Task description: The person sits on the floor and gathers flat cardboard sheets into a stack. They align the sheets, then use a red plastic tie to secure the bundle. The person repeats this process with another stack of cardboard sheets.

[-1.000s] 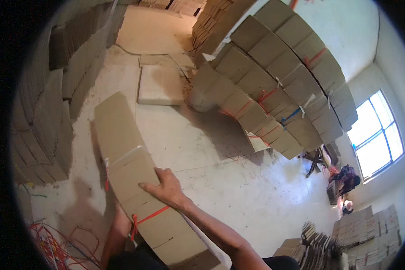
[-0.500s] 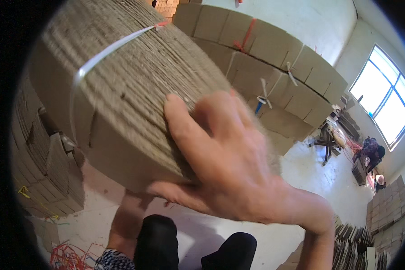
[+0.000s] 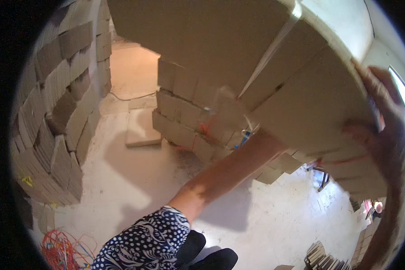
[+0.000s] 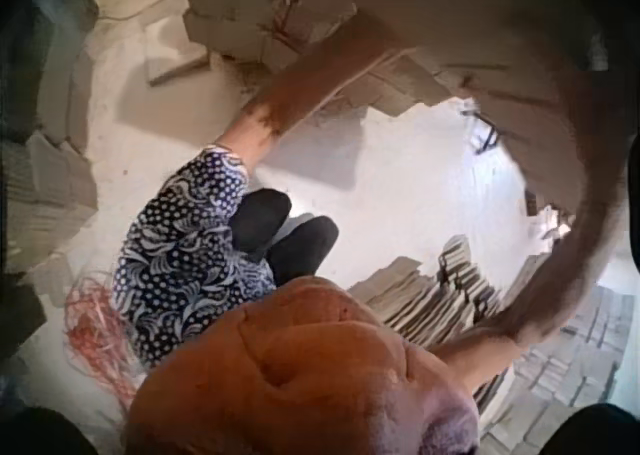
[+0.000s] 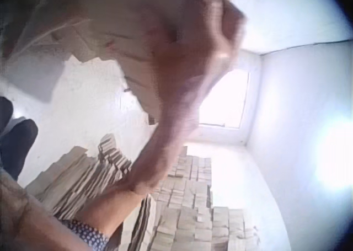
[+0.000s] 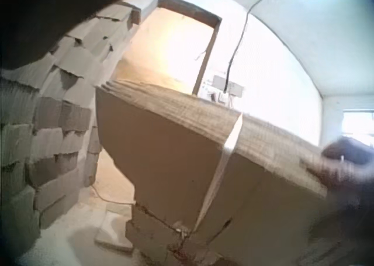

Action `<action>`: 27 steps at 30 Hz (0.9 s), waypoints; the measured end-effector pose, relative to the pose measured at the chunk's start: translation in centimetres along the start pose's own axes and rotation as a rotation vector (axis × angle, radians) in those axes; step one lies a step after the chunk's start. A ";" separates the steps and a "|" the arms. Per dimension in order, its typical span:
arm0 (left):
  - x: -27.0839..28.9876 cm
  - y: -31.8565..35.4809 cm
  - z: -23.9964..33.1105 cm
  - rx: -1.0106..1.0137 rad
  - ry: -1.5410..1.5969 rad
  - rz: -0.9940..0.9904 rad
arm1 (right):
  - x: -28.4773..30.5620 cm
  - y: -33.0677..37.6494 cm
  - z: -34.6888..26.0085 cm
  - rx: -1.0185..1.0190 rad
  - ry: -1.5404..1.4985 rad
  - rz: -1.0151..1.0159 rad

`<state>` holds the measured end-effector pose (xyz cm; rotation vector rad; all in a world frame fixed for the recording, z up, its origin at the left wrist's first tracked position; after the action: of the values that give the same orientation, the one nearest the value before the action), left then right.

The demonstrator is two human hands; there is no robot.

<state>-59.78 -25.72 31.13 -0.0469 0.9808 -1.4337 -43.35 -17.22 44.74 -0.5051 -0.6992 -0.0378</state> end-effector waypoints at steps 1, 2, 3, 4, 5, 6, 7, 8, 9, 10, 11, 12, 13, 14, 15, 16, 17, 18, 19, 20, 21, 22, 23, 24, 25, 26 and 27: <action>-1.9 -2.8 -1.2 -0.009 0.049 -0.019 | -0.5 -1.0 3.2 -0.066 0.031 -0.022; -3.5 -5.3 -2.3 -0.017 0.099 -0.035 | -1.2 -1.9 6.4 -0.212 -0.032 -0.056; -2.8 -8.2 -0.8 -0.054 0.056 -0.023 | -0.3 -3.2 10.2 -0.309 -0.094 -0.026; -2.4 -11.4 -0.8 -0.070 -0.023 0.006 | -2.6 -4.0 13.1 -0.418 -0.201 0.006; -2.1 -14.2 -1.1 -0.072 -0.104 0.042 | -4.4 -4.5 17.6 -0.497 -0.250 0.022; -2.4 -16.5 -1.7 -0.083 -0.142 0.047 | -5.8 -4.7 20.2 -0.581 -0.245 0.025; -3.2 -18.4 -2.6 -0.086 -0.136 0.051 | -6.5 -5.3 22.0 -0.603 -0.244 0.032; -3.8 -20.1 -3.4 -0.097 -0.138 0.053 | -6.8 -5.6 23.5 -0.624 -0.245 0.053; -4.0 -21.8 -4.0 -0.100 -0.153 0.072 | -7.8 -6.7 24.5 -0.582 -0.300 0.094; -4.5 -23.3 -6.3 -0.085 -0.135 0.066 | -9.2 -6.4 25.1 -0.589 -0.311 0.092; -4.8 -24.2 -8.8 -0.058 -0.124 0.078 | -10.7 -6.9 26.1 -0.578 -0.330 0.066; -3.1 -25.3 -8.2 -0.076 -0.183 0.121 | -11.6 -7.7 26.1 -0.516 -0.412 0.085; -1.4 -25.5 -8.0 -0.088 -0.246 0.155 | -13.3 -8.3 26.2 -0.451 -0.492 0.103; 0.1 -25.6 -8.2 -0.086 -0.299 0.185 | -15.3 -9.6 26.6 -0.389 -0.565 0.113; 0.4 -25.4 -9.6 -0.067 -0.308 0.206 | -17.2 -9.9 26.1 -0.321 -0.510 0.058; 0.7 -25.1 -10.9 -0.051 -0.308 0.216 | -18.6 -10.0 25.2 -0.252 -0.455 0.004; 1.3 -24.6 -11.5 -0.041 -0.333 0.226 | -18.8 -10.4 23.9 -0.311 -0.492 0.057; 1.8 -23.0 -12.7 -0.026 -0.336 0.244 | -18.7 -9.7 21.7 -0.328 -0.497 0.000; 2.4 -22.2 -13.2 -0.020 -0.367 0.252 | -18.4 -10.0 21.2 -0.341 -0.520 -0.037; 2.8 -21.3 -13.7 -0.011 -0.384 0.265 | -18.7 -10.1 20.7 -0.355 -0.542 -0.078; 2.9 -20.5 -13.1 -0.022 -0.415 0.271 | -18.6 -9.7 20.8 -0.336 -0.563 -0.007; 2.3 -19.9 -13.2 -0.021 -0.414 0.268 | -19.2 -9.3 21.3 -0.364 -0.571 0.016; 2.0 -18.9 -13.4 -0.022 -0.414 0.257 | -20.0 -9.2 21.5 -0.365 -0.545 0.026; 1.6 -16.7 -12.4 -0.046 -0.417 0.243 | -20.1 -9.7 21.5 -0.354 -0.527 0.051; 1.2 -14.5 -11.2 -0.074 -0.424 0.224 | -20.2 -10.6 21.2 -0.325 -0.532 0.048; 0.3 -11.5 -9.8 -0.112 -0.405 0.179 | -20.0 -11.7 21.1 -0.295 -0.527 0.038; -1.4 -7.5 -11.2 -0.090 -0.345 0.083 | -22.1 -10.7 21.5 -0.324 -0.493 0.000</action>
<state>-72.05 -20.27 29.12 -0.3061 0.7520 -1.2536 -75.56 -19.75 49.50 -0.8396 -1.1850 -0.0264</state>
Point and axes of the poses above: each hand's wrist, its own y-axis away from the middle knuckle, its own x-axis out of the back of the hand, z = x × y, the point moved 7 cm from there along -y, towards the middle knuckle, and after that the axes turned 3 degrees about x, right-handed, at the moved point
